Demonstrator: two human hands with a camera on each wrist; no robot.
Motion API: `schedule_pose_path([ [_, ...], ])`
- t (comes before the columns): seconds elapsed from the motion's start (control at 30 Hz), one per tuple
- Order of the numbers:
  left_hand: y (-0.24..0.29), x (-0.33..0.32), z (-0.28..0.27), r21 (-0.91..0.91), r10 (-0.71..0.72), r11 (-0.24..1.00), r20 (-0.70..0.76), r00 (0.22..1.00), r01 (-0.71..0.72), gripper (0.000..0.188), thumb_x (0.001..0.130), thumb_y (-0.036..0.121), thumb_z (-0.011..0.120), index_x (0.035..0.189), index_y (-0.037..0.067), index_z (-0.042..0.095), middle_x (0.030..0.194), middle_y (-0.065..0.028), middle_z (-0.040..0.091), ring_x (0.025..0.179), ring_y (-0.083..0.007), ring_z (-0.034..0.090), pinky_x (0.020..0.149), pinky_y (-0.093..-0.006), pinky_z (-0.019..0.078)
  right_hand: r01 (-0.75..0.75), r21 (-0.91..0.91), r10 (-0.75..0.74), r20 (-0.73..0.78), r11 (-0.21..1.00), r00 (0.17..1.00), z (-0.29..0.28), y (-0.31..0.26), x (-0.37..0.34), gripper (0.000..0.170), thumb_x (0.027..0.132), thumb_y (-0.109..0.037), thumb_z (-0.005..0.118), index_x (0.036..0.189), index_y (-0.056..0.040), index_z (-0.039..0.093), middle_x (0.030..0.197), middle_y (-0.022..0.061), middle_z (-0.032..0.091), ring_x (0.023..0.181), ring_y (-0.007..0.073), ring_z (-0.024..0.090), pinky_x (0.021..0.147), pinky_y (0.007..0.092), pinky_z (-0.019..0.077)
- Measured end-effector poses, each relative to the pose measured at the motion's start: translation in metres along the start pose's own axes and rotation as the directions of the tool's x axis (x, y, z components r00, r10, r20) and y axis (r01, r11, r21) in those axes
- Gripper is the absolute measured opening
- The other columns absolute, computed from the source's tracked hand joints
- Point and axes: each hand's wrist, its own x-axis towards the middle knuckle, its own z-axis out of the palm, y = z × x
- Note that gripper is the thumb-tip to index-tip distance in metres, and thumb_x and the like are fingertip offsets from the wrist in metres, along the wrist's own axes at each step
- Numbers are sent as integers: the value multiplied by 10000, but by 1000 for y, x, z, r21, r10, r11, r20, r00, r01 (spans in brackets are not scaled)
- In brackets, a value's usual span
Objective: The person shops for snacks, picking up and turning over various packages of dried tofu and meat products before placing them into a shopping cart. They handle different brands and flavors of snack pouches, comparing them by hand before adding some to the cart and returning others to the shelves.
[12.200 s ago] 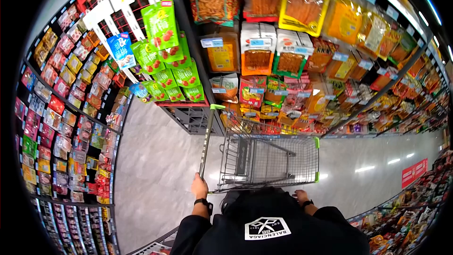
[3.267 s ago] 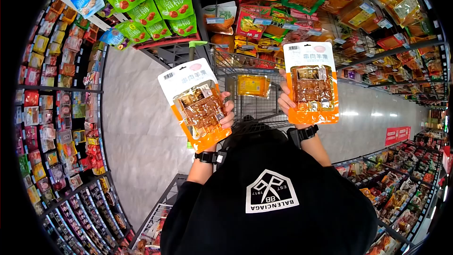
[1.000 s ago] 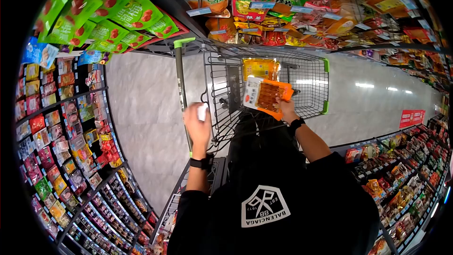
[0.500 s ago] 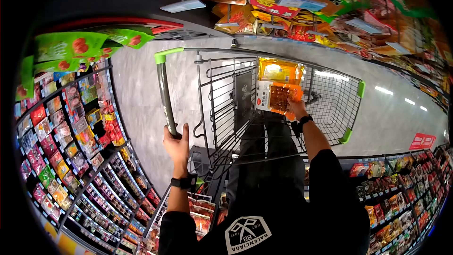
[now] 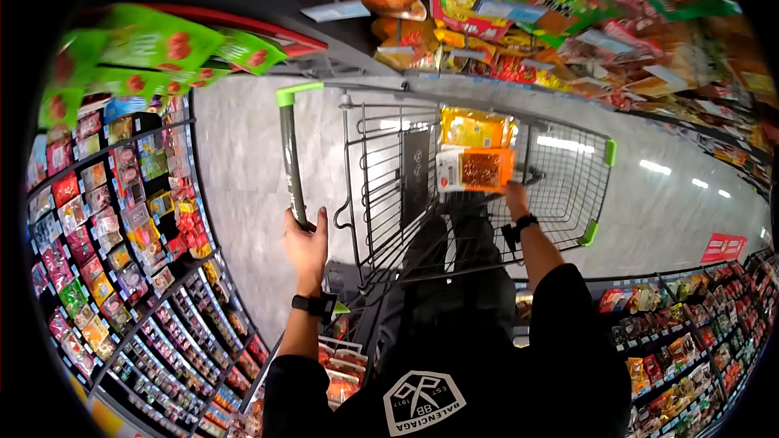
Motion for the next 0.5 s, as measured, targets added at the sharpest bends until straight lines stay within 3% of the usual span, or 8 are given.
schedule_pose_path([
  [0.1, -11, -2, -4, 16, 58, 998, -20, 998, -58, 433, 806, 360, 755, 913, 28, 500, 556, -104, 581, 489, -294, 578, 522, -411, 461, 170, 346, -174, -19, 923, 984, -22, -10, -81, 296, 917, -206, 617, 1151, -24, 622, 751, 56, 600, 552, 157, 514, 481, 331, 421],
  [0.17, 1, 1, -15, -90, 48, 995, -18, 999, -49, 425, 799, 353, 747, 931, 24, 513, 596, -126, 612, 549, -335, 614, 565, -440, 482, 256, 378, -280, 7, 889, 960, -24, 36, -80, 305, 894, -171, 615, 1172, -47, 596, 840, 32, 639, 711, 134, 601, 570, 294, 476],
  [0.23, -22, -6, -14, -42, 67, 997, -3, 998, -67, 416, 798, 350, 730, 948, 23, 520, 640, -146, 635, 619, -357, 641, 610, -460, 495, 338, 399, -333, -83, 852, 939, -37, 32, -140, 328, 876, -149, 620, 1185, -47, 581, 875, 51, 651, 730, 149, 619, 588, 286, 485],
  [0.37, -27, -11, -22, -94, 66, 994, 26, 997, -63, 475, 792, 359, 717, 1105, 48, 541, 751, -134, 674, 733, -367, 659, 699, -474, 502, 240, 507, -214, -110, 828, 971, -56, 37, -236, 327, 894, -171, 607, 1198, -57, 573, 927, 52, 665, 717, 145, 625, 608, 287, 492],
  [0.4, -19, -18, -32, -148, 78, 986, 19, 997, -75, 584, 779, 334, 728, 1253, 71, 510, 938, -143, 678, 853, -346, 655, 765, -459, 498, 239, 514, -206, -122, 824, 971, -58, 46, -252, 335, 891, -176, 612, 1202, -58, 572, 931, 51, 666, 724, 146, 627, 612, 291, 493],
  [0.43, -17, -22, -38, -176, 99, 980, 8, 995, -96, 584, 779, 334, 728, 1253, 71, 510, 938, -143, 678, 853, -346, 655, 765, -459, 498, 234, 523, -194, -132, 820, 972, -60, 59, -267, 343, 888, -181, 618, 1206, -60, 572, 936, 50, 667, 731, 146, 630, 615, 296, 494],
  [0.5, -20, -31, -44, -347, 249, 896, -122, 961, -276, 672, 770, 302, 737, 1338, 66, 466, 1131, -170, 620, 1011, -340, 610, 871, -436, 476, 295, 451, -233, -188, 843, 954, -62, 91, -295, 369, 882, -188, 621, 1221, -55, 562, 933, 58, 667, 738, 155, 635, 619, 305, 498],
])
